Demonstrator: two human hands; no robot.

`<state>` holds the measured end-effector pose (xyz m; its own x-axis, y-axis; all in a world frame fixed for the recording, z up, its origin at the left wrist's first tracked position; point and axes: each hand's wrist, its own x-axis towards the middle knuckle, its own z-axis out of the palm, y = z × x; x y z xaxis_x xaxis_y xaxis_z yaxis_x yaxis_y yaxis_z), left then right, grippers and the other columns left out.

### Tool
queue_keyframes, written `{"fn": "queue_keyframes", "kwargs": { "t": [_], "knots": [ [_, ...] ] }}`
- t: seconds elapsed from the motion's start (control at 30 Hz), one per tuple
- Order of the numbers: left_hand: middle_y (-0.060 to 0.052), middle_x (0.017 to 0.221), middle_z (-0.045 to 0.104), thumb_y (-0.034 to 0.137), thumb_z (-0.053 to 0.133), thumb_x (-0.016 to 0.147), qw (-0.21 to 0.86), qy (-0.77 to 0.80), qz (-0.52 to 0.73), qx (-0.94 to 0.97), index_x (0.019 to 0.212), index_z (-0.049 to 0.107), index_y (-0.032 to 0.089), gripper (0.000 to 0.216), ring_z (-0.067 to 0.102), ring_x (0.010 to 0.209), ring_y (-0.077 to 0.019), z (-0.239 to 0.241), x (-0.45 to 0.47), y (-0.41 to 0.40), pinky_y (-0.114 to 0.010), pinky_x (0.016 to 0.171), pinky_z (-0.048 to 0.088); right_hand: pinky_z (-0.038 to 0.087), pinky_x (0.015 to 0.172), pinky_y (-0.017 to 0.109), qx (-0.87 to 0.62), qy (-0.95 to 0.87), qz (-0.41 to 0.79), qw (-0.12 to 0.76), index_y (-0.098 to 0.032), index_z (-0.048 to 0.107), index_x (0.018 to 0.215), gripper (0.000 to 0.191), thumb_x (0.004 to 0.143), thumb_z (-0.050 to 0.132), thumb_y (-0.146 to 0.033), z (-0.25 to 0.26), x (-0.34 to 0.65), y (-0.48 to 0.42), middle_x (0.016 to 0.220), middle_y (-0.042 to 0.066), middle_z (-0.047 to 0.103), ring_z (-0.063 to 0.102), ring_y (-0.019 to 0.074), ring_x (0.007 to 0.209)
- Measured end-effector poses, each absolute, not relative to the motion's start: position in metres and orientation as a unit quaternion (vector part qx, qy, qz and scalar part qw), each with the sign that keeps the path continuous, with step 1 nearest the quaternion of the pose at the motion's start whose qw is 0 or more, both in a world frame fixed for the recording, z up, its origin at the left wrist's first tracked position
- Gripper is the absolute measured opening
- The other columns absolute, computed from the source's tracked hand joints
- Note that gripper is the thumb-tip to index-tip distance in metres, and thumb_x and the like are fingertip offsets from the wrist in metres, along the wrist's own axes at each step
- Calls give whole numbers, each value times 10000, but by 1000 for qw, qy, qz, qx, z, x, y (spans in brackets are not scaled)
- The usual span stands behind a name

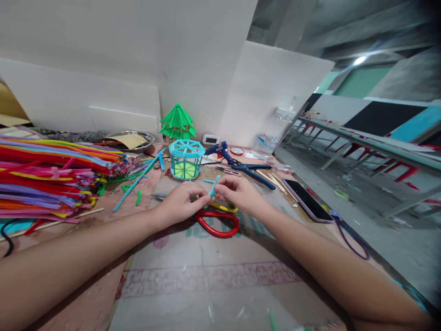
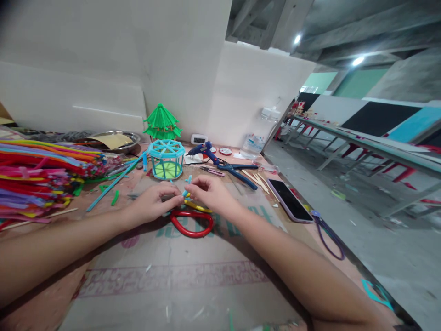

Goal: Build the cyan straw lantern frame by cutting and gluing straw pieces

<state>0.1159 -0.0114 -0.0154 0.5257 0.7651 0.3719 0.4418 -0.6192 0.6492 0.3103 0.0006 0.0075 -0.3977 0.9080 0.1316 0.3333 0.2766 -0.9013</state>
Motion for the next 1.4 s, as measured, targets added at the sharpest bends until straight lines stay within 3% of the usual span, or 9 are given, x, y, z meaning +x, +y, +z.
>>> {"fn": "queue_keyframes", "kwargs": {
  "t": [0.17,0.4,0.53,0.83,1.17,1.4],
  "knots": [
    [-14,672,637,321,487,899,163,332,317,873,692,636,170,297,565,731,-155,-19,116,-12,-275,774,379,357,486,233,-432,-747,387,325,-173,536,589,378,786,606,-488,9,311,-1,525,-22,535,462,94,493],
    [-29,796,684,327,478,909,182,342,372,843,789,677,185,272,590,814,-163,-16,115,-12,-270,815,397,483,619,264,-366,-576,600,418,-169,593,740,310,707,726,-448,2,307,-4,669,15,670,599,117,586],
    [-35,807,686,330,484,906,183,345,382,838,776,670,178,273,594,828,-166,-16,114,-11,-270,816,406,499,638,266,-350,-526,636,443,-179,578,772,307,668,773,-392,2,302,-10,681,6,674,609,117,600],
    [-26,754,668,313,510,883,202,352,378,832,730,655,167,256,593,774,-155,-14,116,-13,-256,784,414,474,612,248,-359,-586,560,463,-190,624,894,271,769,684,-423,-1,310,3,681,-8,655,599,110,597],
    [-5,685,640,315,479,898,205,353,340,847,714,661,166,299,578,728,-147,-15,115,-11,-247,734,397,405,544,243,-436,-677,467,365,-157,613,633,280,714,699,-411,5,304,-5,569,-15,583,508,103,531],
    [1,683,635,314,469,901,232,341,337,846,742,676,158,305,572,703,-137,-14,115,-10,-230,696,392,424,608,250,-418,-664,498,369,-151,660,774,201,701,701,-334,-1,305,-3,647,-19,606,532,105,587]
  ]
}}
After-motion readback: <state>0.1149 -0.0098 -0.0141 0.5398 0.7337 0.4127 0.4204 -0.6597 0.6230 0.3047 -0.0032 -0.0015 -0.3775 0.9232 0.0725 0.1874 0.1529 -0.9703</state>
